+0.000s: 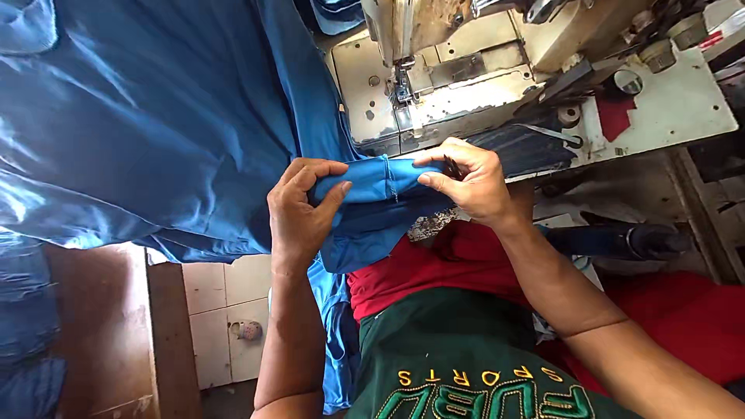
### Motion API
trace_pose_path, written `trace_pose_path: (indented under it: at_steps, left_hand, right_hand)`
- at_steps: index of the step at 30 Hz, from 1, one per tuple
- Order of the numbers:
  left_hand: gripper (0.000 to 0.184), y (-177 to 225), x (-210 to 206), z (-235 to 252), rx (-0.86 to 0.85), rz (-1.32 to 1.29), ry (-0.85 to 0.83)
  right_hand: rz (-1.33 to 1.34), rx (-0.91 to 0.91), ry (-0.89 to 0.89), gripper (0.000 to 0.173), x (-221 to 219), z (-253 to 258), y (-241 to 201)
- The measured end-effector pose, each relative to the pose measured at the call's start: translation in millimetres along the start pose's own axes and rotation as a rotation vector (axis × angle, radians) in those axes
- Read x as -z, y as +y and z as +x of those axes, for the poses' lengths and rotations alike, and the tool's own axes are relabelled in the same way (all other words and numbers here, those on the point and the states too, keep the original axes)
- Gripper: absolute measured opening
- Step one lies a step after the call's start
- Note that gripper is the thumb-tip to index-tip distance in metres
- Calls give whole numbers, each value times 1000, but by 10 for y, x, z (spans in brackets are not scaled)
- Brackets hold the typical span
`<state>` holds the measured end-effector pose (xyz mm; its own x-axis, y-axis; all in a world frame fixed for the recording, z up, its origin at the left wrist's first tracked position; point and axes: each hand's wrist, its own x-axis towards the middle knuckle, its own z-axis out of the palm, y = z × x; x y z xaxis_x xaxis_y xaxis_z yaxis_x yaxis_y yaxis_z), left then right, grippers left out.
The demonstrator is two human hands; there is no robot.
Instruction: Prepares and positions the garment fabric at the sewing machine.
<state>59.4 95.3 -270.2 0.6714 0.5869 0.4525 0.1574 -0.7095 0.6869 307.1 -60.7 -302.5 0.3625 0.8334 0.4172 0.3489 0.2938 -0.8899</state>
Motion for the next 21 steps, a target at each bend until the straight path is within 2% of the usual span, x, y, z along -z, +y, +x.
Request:
trace_pose_path:
  at_steps: [3, 5, 6, 9, 13, 17, 21]
  left_hand:
    - [22, 82, 84, -18, -134, -136, -51]
    - [13, 74, 131, 8, -182, -389, -145]
    - [9, 54, 120, 12, -149, -395, -147]
    - [17, 13, 79, 84, -8, -131, -86]
    - [22, -45, 69, 34, 65, -131, -77]
    - [27, -66, 50, -41, 66, -89, -71]
    - [24, -23, 52, -84, 47, 22, -15]
  right_hand:
    - [75, 36, -57, 22, 43, -32, -42]
    - [344, 33, -130, 15, 51, 34, 48]
    - [407, -4, -109, 12, 11, 44, 118]
    - [252, -120, -18, 13, -106, -2, 184]
    - [238, -165, 3, 16, -99, -121, 111]
    - [139, -77, 31, 24, -123, -101, 106]
    - [88, 20, 74, 18, -149, -22, 188]
